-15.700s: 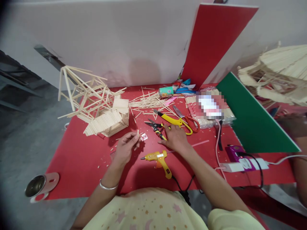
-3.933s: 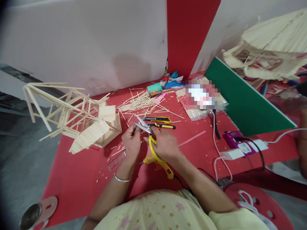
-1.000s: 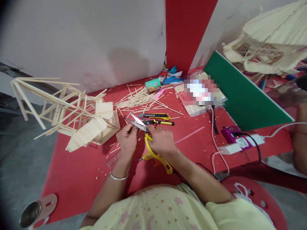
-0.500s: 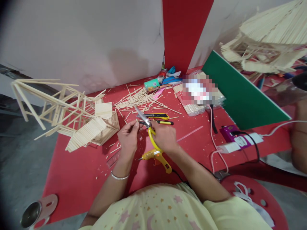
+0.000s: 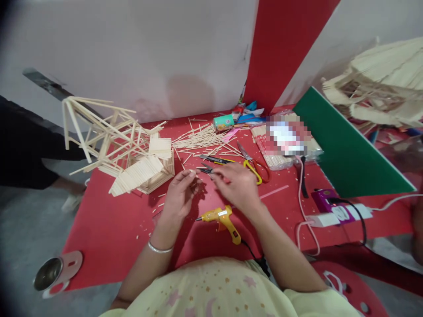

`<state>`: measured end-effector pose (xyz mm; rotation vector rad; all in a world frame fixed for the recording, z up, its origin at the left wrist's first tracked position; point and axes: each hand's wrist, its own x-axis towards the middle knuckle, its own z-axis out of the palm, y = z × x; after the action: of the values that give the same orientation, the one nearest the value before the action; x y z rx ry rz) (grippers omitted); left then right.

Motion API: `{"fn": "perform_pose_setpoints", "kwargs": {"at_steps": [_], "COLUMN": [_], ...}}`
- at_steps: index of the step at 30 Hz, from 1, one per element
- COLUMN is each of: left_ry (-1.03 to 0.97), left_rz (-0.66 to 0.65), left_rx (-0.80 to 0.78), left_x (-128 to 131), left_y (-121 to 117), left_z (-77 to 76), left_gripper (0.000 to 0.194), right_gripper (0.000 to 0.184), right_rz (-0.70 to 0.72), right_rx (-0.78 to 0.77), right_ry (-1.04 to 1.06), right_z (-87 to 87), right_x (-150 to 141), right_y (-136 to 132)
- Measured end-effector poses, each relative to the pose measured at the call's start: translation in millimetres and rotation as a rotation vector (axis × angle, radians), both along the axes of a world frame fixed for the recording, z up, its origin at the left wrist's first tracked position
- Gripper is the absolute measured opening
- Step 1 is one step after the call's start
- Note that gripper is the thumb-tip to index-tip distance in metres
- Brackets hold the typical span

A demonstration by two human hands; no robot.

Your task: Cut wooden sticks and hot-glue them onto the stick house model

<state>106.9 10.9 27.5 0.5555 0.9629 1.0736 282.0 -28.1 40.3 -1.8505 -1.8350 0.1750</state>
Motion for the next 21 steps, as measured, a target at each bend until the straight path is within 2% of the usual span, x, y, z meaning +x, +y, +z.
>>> {"fn": "perform_pose_setpoints", "kwargs": {"at_steps": [2,5,11,15,18,21], "left_ry": [-0.041,-0.081,-0.046,-0.102,-0.142,-0.145], "left_rz": [0.005,0.007,-0.022,-0.013,0.047,0.093], "left_rx": [-0.049,-0.069,-0.013,-0.009,0.015,0.048], "left_x": [-7,-19,-37,-39,-43,-48], "left_y": [-2,-4,-9,-16,-21,-23], "left_z": [3.3,4.7,1.3,-2.0,-8.8,-15.5], "left_gripper": [0.034,0.03,0.023,0.028,0.033,0.035], "right_gripper": [0.037,0.035,0.038,0.038,0.037,0.037], "right_rz": [0.149,0.235,0.256,0.245,0.08,-0.054], "right_rx": [0.067,0.09,0.047,0.025,-0.133,-0.5], "right_ry": [0.075,0.092,0.034,0.001,-0.088,-0.2], "right_z": [5.2,5.4,0.3,3.3,2.3,-11.7], "right_x": [-26,-50,-70,-63,-36,-8], "right_y": [-1,1,1,-13,-40,-78]}}
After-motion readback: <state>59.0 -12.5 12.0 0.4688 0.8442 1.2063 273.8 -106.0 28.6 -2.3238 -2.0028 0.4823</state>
